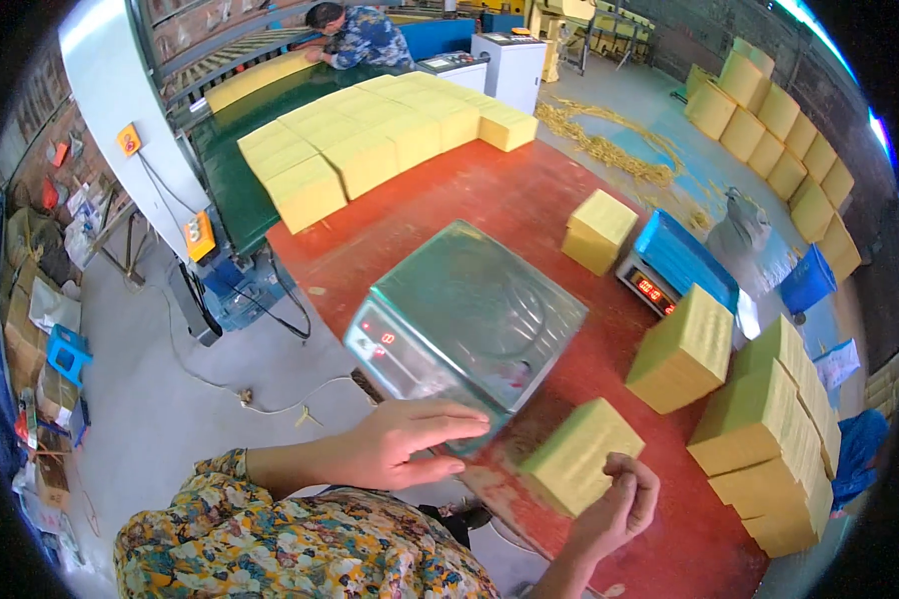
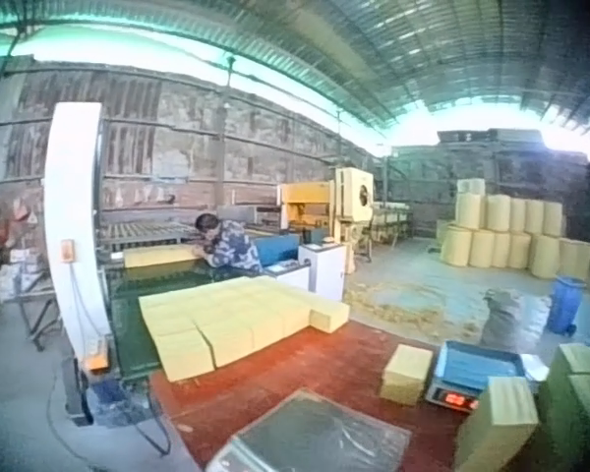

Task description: Weighing and stacking yellow textured blocks on a table in a manufacturing facility.

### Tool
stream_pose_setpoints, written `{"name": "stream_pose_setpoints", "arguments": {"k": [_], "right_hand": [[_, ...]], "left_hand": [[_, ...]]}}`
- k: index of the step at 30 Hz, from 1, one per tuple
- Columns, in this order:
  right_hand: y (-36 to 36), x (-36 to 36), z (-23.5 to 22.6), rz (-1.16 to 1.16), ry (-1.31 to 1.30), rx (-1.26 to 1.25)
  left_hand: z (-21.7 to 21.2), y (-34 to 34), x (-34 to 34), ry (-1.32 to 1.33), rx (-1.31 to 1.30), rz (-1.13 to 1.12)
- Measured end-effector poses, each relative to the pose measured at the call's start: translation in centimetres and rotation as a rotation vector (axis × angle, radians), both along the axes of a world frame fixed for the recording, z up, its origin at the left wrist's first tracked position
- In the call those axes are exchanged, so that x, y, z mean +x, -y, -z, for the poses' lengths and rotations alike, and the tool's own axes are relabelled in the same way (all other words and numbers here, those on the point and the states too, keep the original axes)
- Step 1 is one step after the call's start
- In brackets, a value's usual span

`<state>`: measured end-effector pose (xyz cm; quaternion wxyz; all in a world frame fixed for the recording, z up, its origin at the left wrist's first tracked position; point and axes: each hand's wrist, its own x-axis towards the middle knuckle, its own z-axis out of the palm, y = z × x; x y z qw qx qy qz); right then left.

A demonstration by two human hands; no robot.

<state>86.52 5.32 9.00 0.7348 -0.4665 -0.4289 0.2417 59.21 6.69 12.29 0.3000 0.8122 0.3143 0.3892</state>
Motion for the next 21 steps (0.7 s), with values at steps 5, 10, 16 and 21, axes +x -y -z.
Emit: {"name": "stream_pose_setpoints", "arguments": {"k": [5, 10, 16, 21], "right_hand": [[-1.4, -13.8, 2.9, -0.216, -0.106, -0.149], [-2.8, -25.1, 2.3, -0.524, -0.235, -0.191], [-5.4, -28.9, 2.5, -0.662, -0.188, -0.248], [-8.1, -32.5, 2.8, -0.794, -0.282, -0.288]], "left_hand": [[1.0, 1.7, -11.4, -0.061, -0.080, -0.164], [2.1, 2.9, -21.9, -0.061, -0.205, -0.373], [2.0, 2.4, -25.3, 0.043, -0.293, -0.650], [2.6, 1.3, -27.1, 0.141, -0.264, -0.662]]}}
